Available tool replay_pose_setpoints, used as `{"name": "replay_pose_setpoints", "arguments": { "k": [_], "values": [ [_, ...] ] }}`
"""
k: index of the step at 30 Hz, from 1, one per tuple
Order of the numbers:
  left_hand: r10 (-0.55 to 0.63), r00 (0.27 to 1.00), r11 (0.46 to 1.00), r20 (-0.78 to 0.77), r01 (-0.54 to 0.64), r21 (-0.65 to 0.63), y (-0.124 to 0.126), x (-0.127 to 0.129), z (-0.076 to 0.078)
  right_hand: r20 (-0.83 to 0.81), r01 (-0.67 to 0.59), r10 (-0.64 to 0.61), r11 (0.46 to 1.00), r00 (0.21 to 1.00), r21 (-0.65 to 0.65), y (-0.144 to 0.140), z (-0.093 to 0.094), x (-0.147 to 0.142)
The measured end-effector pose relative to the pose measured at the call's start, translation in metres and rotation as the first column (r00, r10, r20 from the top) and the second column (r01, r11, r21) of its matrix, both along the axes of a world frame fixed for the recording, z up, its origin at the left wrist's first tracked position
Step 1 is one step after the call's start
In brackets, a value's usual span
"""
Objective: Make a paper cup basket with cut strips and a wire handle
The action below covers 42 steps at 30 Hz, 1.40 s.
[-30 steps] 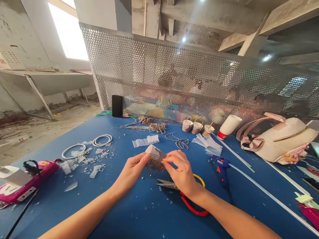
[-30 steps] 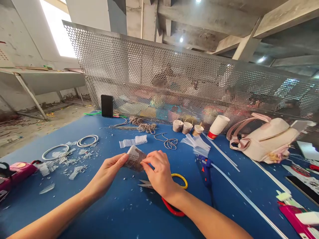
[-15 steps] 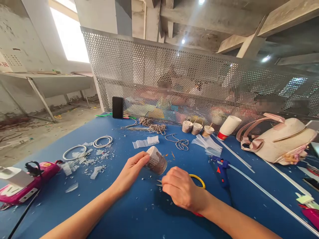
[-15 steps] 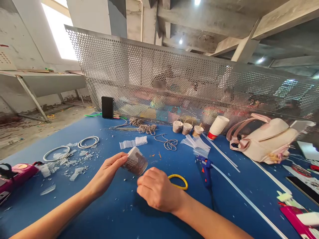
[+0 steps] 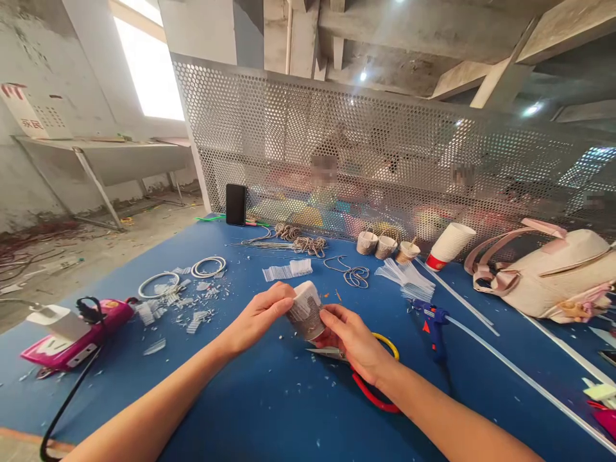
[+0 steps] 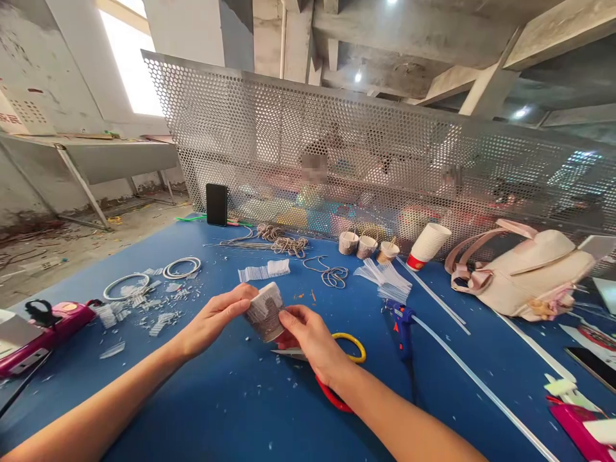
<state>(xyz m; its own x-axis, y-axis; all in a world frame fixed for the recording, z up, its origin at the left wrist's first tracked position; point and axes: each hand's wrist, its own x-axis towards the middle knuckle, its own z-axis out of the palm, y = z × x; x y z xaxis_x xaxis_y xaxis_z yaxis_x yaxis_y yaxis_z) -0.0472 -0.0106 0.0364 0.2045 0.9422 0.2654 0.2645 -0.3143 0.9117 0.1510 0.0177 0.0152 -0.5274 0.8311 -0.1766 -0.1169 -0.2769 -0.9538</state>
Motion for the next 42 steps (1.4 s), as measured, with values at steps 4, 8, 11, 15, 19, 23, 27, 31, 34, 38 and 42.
{"name": "replay_pose_setpoints", "arguments": {
  "k": [4,8,11,15,19,23,27,31,34,38,42],
  "values": [
    [-0.003,1.0,0.995,0.006,0.003,-0.102,-0.002,0.001,0.006,-0.029,0.04,-0.044,0.99,0.999,-0.133,0.009,0.0,0.0],
    [0.051,0.997,0.989,0.06,-0.042,-0.143,-0.003,0.006,0.009,0.015,0.008,-0.006,0.985,1.0,-0.173,0.019,-0.003,0.001],
    [0.11,0.988,0.964,0.113,-0.078,-0.255,-0.001,0.009,0.005,0.111,-0.042,0.051,0.996,0.992,-0.075,0.024,-0.005,0.0],
    [0.106,0.955,0.902,0.278,0.026,-0.43,0.004,0.011,-0.005,0.212,-0.058,0.046,0.997,0.976,0.054,0.029,-0.002,0.002],
    [0.198,0.874,0.873,0.444,0.049,-0.485,0.007,0.009,-0.006,0.414,-0.026,-0.191,0.885,0.89,0.464,0.024,0.003,0.023],
    [0.278,0.817,0.867,0.506,0.013,-0.499,0.007,0.009,-0.003,0.678,-0.485,-0.329,0.505,0.657,0.714,-0.003,0.001,0.059],
    [0.233,0.84,0.898,0.49,0.008,-0.441,0.004,0.009,0.0,0.703,-0.685,-0.433,0.229,0.564,0.691,-0.033,-0.013,0.089],
    [0.128,0.901,0.934,0.415,0.031,-0.355,0.004,0.008,0.001,0.661,-0.72,-0.534,0.132,0.528,0.681,-0.043,-0.024,0.106],
    [0.12,0.941,0.944,0.318,-0.009,-0.33,0.004,0.004,0.001,0.658,-0.727,-0.554,0.131,0.51,0.674,-0.038,-0.025,0.11],
    [0.163,0.966,0.944,0.201,-0.094,-0.315,0.007,0.0,-0.002,0.711,-0.751,-0.54,0.2,0.452,0.629,-0.029,-0.021,0.11],
    [0.237,0.958,0.942,0.163,-0.186,-0.279,0.012,-0.005,-0.003,0.839,-0.764,-0.411,0.389,0.356,0.515,-0.027,-0.014,0.109]
  ]
}}
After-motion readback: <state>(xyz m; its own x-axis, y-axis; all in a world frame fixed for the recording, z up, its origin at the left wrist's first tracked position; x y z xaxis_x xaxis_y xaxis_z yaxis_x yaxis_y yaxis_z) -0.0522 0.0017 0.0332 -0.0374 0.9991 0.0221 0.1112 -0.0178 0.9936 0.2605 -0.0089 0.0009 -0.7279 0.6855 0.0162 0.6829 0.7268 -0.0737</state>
